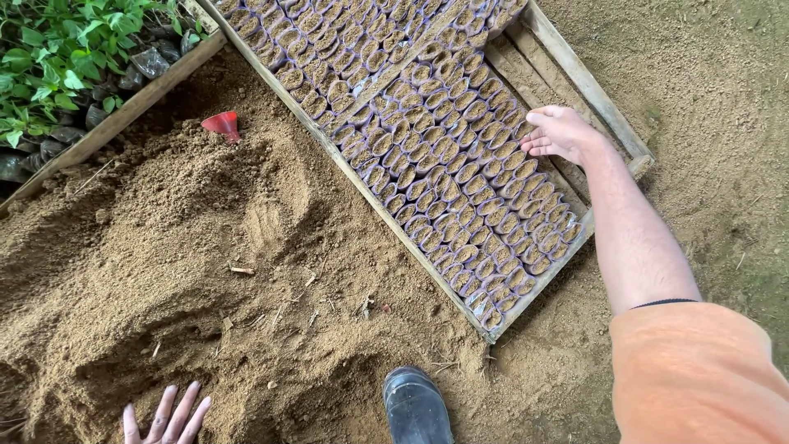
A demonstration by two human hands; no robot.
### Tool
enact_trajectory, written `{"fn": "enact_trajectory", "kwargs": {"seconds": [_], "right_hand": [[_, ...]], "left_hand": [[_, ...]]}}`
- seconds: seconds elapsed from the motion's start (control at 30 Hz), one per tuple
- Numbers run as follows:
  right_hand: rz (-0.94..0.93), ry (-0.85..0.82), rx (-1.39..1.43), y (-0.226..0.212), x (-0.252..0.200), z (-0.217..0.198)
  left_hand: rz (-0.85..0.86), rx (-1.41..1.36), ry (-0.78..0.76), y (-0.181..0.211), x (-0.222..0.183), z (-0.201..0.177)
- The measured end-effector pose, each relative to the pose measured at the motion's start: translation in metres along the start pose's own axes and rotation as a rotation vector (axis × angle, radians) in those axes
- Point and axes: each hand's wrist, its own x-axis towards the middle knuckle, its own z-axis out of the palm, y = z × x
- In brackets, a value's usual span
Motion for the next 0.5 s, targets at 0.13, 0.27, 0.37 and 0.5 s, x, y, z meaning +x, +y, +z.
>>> {"fn": "enact_trajectory", "kwargs": {"seconds": [0.13, 0.27, 0.37, 0.5], "right_hand": [[0.033, 0.011, 0.034, -0.002, 0.002, 0.000], [0.038, 0.002, 0.012, -0.008, -0.010, 0.004], [0.048, 0.018, 0.014, -0.007, -0.012, 0.006], [0.048, 0.045, 0.002, 0.001, -0.006, 0.002]], "left_hand": [[0.014, 0.037, 0.014, -0.005, -0.010, 0.014], [0.006, -0.010, 0.023, 0.000, 0.004, -0.001], [-0.026, -0.156, -0.033, 0.002, 0.012, -0.009], [0.006, -0.032, 0.012, -0.002, -0.001, 0.004]]}}
